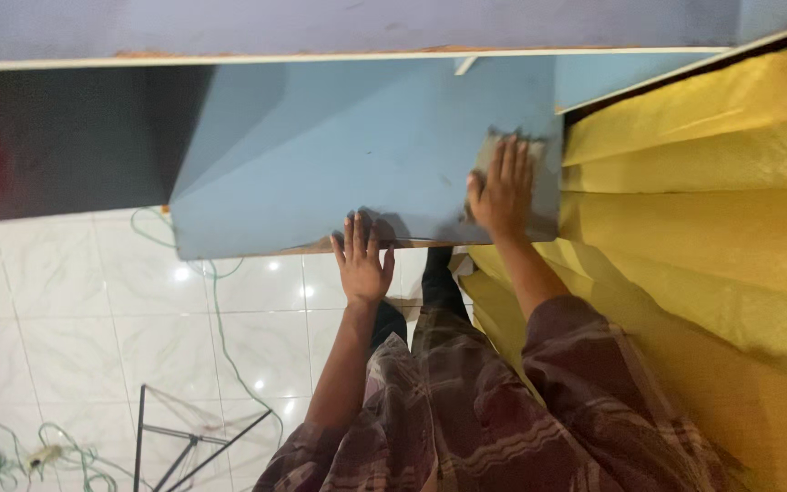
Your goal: The person wipes the inside and top surfaces of a blue shelf unit using a cloth, reaching into different compartments and rubbing the flat panels.
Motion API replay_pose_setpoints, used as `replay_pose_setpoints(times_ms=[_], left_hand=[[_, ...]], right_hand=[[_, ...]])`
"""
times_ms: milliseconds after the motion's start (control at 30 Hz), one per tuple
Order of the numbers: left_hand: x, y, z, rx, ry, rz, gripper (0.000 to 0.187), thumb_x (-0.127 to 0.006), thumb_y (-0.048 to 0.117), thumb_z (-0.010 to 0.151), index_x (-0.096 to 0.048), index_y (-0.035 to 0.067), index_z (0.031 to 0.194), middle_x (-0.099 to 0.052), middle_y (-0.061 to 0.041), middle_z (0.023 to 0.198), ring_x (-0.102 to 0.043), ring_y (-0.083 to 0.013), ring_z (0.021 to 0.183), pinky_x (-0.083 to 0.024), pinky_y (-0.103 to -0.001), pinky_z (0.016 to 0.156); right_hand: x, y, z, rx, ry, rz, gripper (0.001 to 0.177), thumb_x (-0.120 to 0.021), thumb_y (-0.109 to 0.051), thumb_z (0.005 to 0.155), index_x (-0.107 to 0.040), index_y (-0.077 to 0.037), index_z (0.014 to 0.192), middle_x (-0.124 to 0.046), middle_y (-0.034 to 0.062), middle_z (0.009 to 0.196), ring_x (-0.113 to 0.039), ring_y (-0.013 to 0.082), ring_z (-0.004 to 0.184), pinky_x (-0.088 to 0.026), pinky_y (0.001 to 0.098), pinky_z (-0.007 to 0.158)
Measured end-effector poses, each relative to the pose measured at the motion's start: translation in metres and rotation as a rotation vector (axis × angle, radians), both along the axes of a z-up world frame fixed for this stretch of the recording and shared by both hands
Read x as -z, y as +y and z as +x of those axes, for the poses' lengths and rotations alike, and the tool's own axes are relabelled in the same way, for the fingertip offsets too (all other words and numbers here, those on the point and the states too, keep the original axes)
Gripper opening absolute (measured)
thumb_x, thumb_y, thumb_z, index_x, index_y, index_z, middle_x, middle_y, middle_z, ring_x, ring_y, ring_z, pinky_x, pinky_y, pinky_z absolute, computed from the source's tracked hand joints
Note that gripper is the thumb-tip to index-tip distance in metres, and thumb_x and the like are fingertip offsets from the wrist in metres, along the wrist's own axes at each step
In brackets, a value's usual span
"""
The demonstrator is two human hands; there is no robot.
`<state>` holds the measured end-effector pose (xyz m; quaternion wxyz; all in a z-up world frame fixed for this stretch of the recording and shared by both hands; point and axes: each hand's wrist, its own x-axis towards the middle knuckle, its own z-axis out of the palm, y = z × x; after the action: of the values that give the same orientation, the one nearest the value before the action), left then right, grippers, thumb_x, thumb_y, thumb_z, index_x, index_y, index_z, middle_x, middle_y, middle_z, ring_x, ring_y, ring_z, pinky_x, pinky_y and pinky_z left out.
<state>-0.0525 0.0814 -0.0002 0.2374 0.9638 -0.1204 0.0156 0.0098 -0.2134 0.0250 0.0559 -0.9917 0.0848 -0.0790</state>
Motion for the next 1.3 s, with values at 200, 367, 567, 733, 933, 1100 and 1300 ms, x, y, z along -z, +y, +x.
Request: replay_pose_setpoints(times_ms=[200,367,567,733,933,1100,1300], left_hand=[[0.009,0.035,-0.035,-0.07,0.076,0.118,0.063,-0.061,0.039,0.096,-0.05,0.01,0.151,-0.03,-0.017,0.166,-0.021,-0.0369,0.156,-0.01,-0.069,0.121],[0.01,0.051,-0.046,-0.24,0.139,0.097,0.063,-0.064,0.038,0.095,-0.048,0.011,0.149,-0.031,-0.017,0.165,-0.021,-0.0381,0.156,-0.01,-0.069,0.121],[0.022,0.053,-0.032,-0.456,-0.017,0.002,0.06,-0.064,0.028,0.098,-0.047,0.007,0.153,-0.032,-0.022,0.166,-0.023,-0.0422,0.158,-0.011,-0.068,0.124],[0.02,0.05,-0.002,-0.612,-0.027,-0.032,0.065,-0.064,0.032,0.098,-0.043,0.006,0.154,-0.03,-0.024,0.166,-0.02,-0.0443,0.157,-0.011,-0.069,0.123],[0.02,0.049,0.007,-0.716,-0.003,-0.051,0.072,-0.066,0.037,0.095,-0.041,0.004,0.154,-0.027,-0.027,0.165,-0.018,-0.0455,0.155,-0.006,-0.071,0.119],[0.031,0.052,0.008,-0.788,0.028,-0.033,0.063,-0.064,0.032,0.096,-0.046,0.007,0.152,-0.035,-0.019,0.166,-0.024,-0.0382,0.157,-0.004,-0.071,0.122],[0.029,0.085,0.006,-0.868,0.007,-0.044,0.058,-0.062,0.028,0.099,-0.048,0.008,0.151,-0.037,-0.019,0.166,-0.024,-0.0396,0.158,-0.006,-0.071,0.123]], right_hand=[[0.007,0.053,0.05,-0.349,0.309,-0.017,0.086,-0.054,-0.052,0.094,-0.028,0.0,0.157,-0.021,0.0223,0.164,-0.021,0.0408,0.149,-0.014,0.0536,0.119],[-0.005,0.119,0.129,-0.127,0.141,0.093,0.087,-0.056,-0.055,0.104,-0.02,-0.002,0.162,-0.024,0.022,0.168,-0.023,0.0385,0.155,-0.016,0.0514,0.127],[0.0,0.218,0.083,-0.675,0.187,0.028,0.088,-0.053,-0.058,0.1,-0.018,-0.005,0.162,-0.027,0.0176,0.168,-0.027,0.0359,0.154,-0.018,0.0494,0.127],[0.024,0.136,0.072,-0.735,0.29,-0.007,0.083,-0.049,-0.062,0.098,-0.032,-0.007,0.159,-0.03,0.0186,0.163,-0.029,0.0395,0.149,-0.014,0.0563,0.123],[0.027,0.126,0.202,-0.323,0.123,0.023,0.059,-0.051,-0.054,0.11,-0.046,-0.013,0.152,-0.048,0.0145,0.154,-0.044,0.0349,0.149,-0.029,0.0545,0.131],[0.008,0.269,0.184,-0.743,-0.072,0.023,0.08,-0.06,-0.051,0.098,-0.038,0.0,0.155,-0.041,0.0257,0.156,-0.045,0.0434,0.14,-0.028,0.054,0.121],[0.027,0.253,0.09,-1.069,0.279,0.063,0.085,-0.052,-0.054,0.098,-0.023,-0.009,0.164,-0.022,0.0151,0.17,-0.019,0.0342,0.157,-0.012,0.0522,0.127]])
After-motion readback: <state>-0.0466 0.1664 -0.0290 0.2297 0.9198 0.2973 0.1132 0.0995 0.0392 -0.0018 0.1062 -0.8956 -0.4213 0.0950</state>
